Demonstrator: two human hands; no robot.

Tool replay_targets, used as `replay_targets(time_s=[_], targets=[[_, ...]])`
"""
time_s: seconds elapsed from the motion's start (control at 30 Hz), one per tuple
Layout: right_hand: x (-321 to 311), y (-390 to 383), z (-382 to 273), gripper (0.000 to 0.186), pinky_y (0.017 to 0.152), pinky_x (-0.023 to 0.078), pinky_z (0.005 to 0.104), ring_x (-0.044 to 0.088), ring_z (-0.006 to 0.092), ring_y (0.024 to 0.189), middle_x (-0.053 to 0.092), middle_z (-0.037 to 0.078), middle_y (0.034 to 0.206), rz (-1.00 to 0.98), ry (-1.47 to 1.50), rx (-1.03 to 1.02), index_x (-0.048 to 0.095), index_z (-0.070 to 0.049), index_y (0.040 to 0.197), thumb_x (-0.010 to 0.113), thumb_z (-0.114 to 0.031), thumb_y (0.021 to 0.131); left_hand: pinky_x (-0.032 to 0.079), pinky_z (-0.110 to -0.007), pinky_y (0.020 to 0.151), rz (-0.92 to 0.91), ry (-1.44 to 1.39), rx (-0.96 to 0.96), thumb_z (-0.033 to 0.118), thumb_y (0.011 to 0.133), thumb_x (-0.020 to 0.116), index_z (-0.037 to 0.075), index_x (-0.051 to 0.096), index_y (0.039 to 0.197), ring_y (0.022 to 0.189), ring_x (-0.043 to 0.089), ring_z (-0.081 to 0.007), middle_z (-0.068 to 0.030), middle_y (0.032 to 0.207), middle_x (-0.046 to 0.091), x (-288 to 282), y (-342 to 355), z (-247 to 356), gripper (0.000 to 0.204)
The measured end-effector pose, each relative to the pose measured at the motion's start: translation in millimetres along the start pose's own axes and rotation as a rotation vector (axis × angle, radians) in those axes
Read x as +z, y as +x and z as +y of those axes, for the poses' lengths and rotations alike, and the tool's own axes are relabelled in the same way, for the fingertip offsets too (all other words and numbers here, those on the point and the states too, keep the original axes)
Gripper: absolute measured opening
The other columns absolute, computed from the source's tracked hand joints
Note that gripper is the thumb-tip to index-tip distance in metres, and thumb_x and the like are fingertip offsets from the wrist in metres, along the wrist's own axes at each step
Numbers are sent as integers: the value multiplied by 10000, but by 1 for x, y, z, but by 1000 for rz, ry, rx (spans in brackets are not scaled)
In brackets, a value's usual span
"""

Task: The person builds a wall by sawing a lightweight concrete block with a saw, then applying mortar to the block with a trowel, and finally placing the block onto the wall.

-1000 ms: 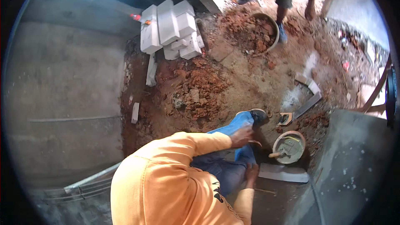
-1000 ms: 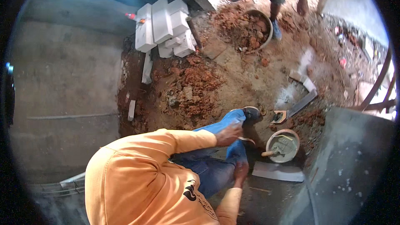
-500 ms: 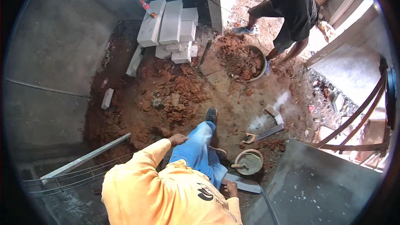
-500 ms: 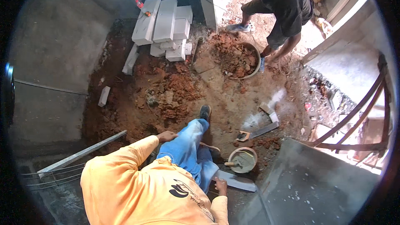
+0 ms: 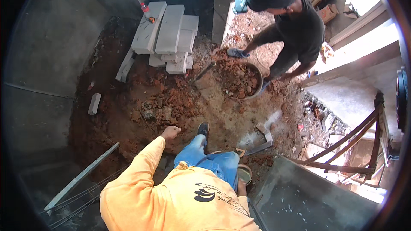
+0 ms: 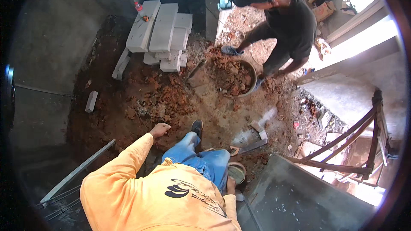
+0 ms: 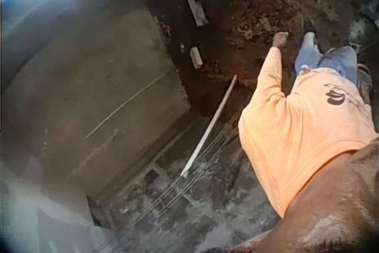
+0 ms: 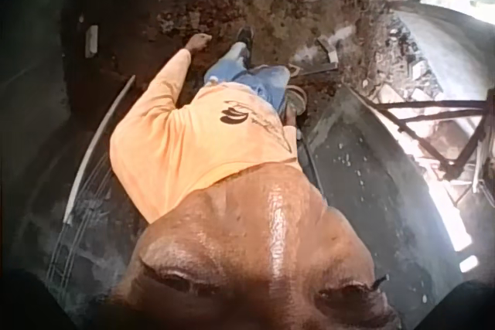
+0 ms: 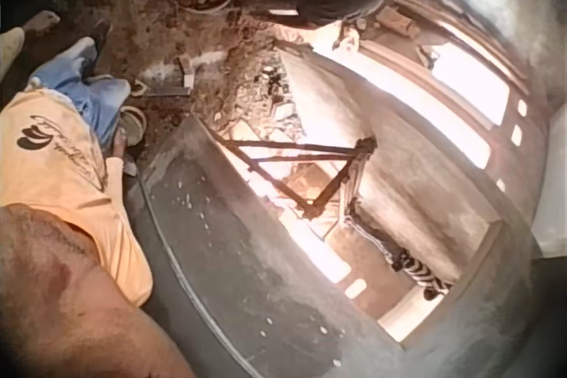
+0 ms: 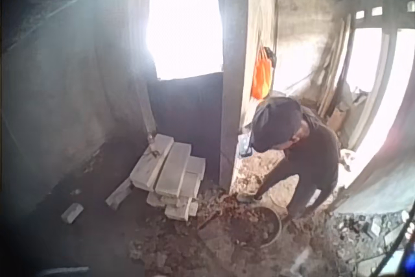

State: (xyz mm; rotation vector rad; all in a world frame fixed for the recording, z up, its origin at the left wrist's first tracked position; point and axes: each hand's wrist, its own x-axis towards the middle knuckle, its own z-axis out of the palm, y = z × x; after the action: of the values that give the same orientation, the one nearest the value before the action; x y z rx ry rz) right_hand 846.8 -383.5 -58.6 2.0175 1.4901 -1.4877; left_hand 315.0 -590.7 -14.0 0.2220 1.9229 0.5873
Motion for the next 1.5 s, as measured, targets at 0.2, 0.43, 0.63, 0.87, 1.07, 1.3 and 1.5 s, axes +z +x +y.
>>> replay_targets(time_s=[0.2,0.43,0.63,0.87,1.07,1.3,1.5], targets=[[-20,38,-69,447,844,499,389,673,269,972,724,122,1077,-97,-210,-422,718,-30,1061,542,-427,958,518,-311,680,185,-456,-33,350,928,622,3,696,1093,766,674,-175,-59,914,690,-8,16,-7,391],[-61,51,-155,311,662,562,413,690,267,753,670,124,855,-201,287,100,658,5,1026,637,-291,932,442,-318,513,200,-622,-277,309,930,630,36,646,974,596,553,-162,-11,763,566,40,-16,-45,278],[-93,66,-170,322,593,579,368,687,261,806,659,141,920,-143,302,43,614,8,1090,639,-273,935,446,-327,530,46,-615,-492,288,929,634,44,636,1064,658,584,-179,-51,855,596,76,-19,-66,279],[-85,69,-164,328,595,586,348,691,247,792,659,132,928,-111,254,128,600,10,1106,635,-267,935,463,-304,555,116,-605,-340,314,932,628,75,639,1080,684,588,-136,-4,849,598,52,-20,-2,282],[-61,43,-177,282,587,569,334,674,204,713,672,105,892,-153,234,150,623,-9,1039,642,-271,935,481,-290,593,196,-600,-219,336,937,624,66,642,1138,734,624,-139,-10,885,622,17,-1,16,337],[-50,26,-181,248,567,547,330,664,187,679,673,77,855,-114,242,132,639,-37,934,646,-285,928,501,-305,635,171,-553,-283,349,938,623,58,631,1211,786,642,-161,-27,946,634,7,2,0,399],[-46,19,-180,245,527,540,303,664,177,652,662,68,825,-116,266,136,624,-49,896,633,-291,932,507,-327,659,114,-565,-346,348,943,617,60,613,1223,808,630,-165,-16,952,624,13,-5,-25,402]])
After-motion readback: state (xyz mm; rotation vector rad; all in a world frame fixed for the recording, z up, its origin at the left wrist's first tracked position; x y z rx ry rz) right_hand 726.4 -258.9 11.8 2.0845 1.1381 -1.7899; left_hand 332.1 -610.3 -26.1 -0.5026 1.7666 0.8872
